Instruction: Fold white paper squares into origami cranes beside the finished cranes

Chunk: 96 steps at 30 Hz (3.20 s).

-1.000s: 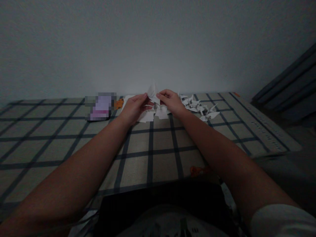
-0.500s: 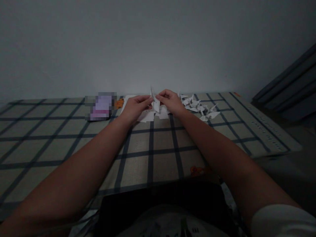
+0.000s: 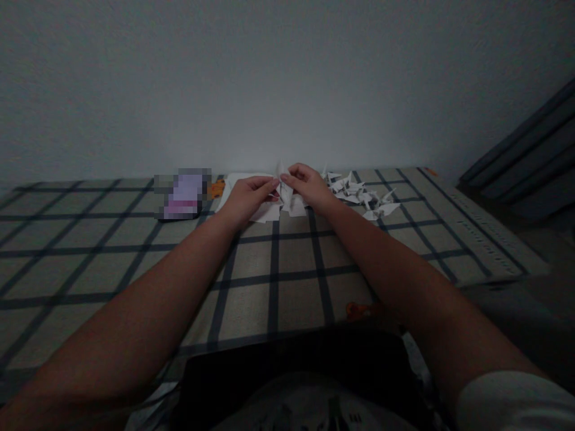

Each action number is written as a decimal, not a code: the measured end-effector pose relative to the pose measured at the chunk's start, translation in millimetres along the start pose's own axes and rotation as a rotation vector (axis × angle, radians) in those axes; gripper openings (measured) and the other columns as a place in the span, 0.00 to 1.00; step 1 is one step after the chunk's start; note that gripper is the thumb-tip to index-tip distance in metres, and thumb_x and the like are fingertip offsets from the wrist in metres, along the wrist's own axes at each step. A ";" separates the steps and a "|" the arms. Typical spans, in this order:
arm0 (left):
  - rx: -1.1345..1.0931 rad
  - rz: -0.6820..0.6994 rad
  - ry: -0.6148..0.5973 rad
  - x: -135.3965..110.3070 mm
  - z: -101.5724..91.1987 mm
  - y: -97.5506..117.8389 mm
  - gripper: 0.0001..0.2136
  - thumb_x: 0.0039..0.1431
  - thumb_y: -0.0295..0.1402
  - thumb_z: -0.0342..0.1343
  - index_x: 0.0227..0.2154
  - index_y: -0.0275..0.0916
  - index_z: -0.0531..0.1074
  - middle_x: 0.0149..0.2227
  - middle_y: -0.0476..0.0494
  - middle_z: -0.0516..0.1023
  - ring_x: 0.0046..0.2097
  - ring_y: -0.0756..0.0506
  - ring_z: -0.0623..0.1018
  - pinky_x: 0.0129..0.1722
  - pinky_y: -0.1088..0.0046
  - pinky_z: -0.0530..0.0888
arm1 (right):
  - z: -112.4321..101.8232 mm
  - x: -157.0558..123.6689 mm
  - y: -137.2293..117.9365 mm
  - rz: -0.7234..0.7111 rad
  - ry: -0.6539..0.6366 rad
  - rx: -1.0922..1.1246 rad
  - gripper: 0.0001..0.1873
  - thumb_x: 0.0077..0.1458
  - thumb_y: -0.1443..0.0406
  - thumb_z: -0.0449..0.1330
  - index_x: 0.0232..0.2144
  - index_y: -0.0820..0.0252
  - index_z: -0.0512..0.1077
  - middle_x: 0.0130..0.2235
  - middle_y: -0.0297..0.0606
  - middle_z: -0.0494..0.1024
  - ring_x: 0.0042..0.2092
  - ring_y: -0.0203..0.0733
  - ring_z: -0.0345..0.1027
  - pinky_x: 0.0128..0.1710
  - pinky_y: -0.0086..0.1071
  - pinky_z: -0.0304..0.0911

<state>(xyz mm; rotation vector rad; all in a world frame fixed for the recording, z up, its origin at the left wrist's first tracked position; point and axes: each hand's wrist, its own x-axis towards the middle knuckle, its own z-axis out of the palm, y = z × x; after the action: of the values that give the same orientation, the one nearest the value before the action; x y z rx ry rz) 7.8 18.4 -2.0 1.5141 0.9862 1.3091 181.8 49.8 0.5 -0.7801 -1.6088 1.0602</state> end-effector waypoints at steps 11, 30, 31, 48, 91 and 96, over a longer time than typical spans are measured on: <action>-0.095 -0.078 -0.114 0.5 -2.7 -2.1 0.17 0.48 0.46 0.69 0.33 0.36 0.82 0.34 0.41 0.82 0.35 0.47 0.79 0.44 0.70 0.77 | -3.3 -0.4 8.1 0.008 -0.126 0.030 0.14 0.51 0.55 0.65 0.34 0.59 0.73 0.32 0.31 0.73 0.34 0.34 0.64 0.34 0.28 0.60; -0.168 -0.130 0.064 8.0 -3.5 -8.6 0.12 0.44 0.37 0.71 0.31 0.35 0.81 0.29 0.44 0.81 0.27 0.50 0.76 0.31 0.75 0.74 | 0.9 -1.2 -0.3 0.126 -0.068 0.240 0.13 0.53 0.55 0.64 0.36 0.56 0.70 0.34 0.32 0.74 0.36 0.35 0.69 0.35 0.29 0.68; -0.160 -0.133 0.065 8.0 -3.4 -8.2 0.12 0.45 0.37 0.70 0.31 0.35 0.81 0.29 0.44 0.81 0.27 0.50 0.76 0.31 0.75 0.74 | 0.7 -0.6 0.5 0.130 -0.057 0.229 0.12 0.54 0.56 0.63 0.36 0.56 0.70 0.33 0.32 0.74 0.35 0.35 0.69 0.35 0.29 0.68; -0.092 -0.035 0.034 3.6 -0.3 -4.3 0.20 0.50 0.52 0.66 0.31 0.36 0.80 0.32 0.42 0.81 0.34 0.46 0.78 0.39 0.70 0.77 | -0.1 1.5 4.7 0.070 0.006 0.081 0.11 0.58 0.57 0.61 0.31 0.58 0.70 0.29 0.30 0.71 0.30 0.31 0.65 0.31 0.25 0.65; 0.138 0.131 0.182 6.2 -3.0 -8.1 0.20 0.54 0.51 0.62 0.35 0.37 0.80 0.33 0.44 0.82 0.33 0.47 0.79 0.36 0.71 0.79 | 0.5 0.2 5.4 0.146 -0.069 0.199 0.13 0.52 0.58 0.67 0.37 0.58 0.75 0.38 0.36 0.77 0.36 0.35 0.71 0.35 0.30 0.72; 0.136 0.145 0.172 4.6 -1.8 -7.7 0.18 0.54 0.49 0.63 0.34 0.37 0.81 0.31 0.45 0.82 0.31 0.48 0.78 0.35 0.72 0.78 | 0.8 0.5 4.4 0.125 -0.011 0.139 0.08 0.52 0.61 0.66 0.30 0.60 0.75 0.31 0.33 0.76 0.33 0.32 0.70 0.36 0.28 0.70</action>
<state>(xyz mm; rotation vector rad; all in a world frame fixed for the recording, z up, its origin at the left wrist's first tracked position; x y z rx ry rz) 6.4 25.2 -7.9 1.6211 1.1102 1.5210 180.9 51.7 -3.4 -0.7903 -1.4929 1.2540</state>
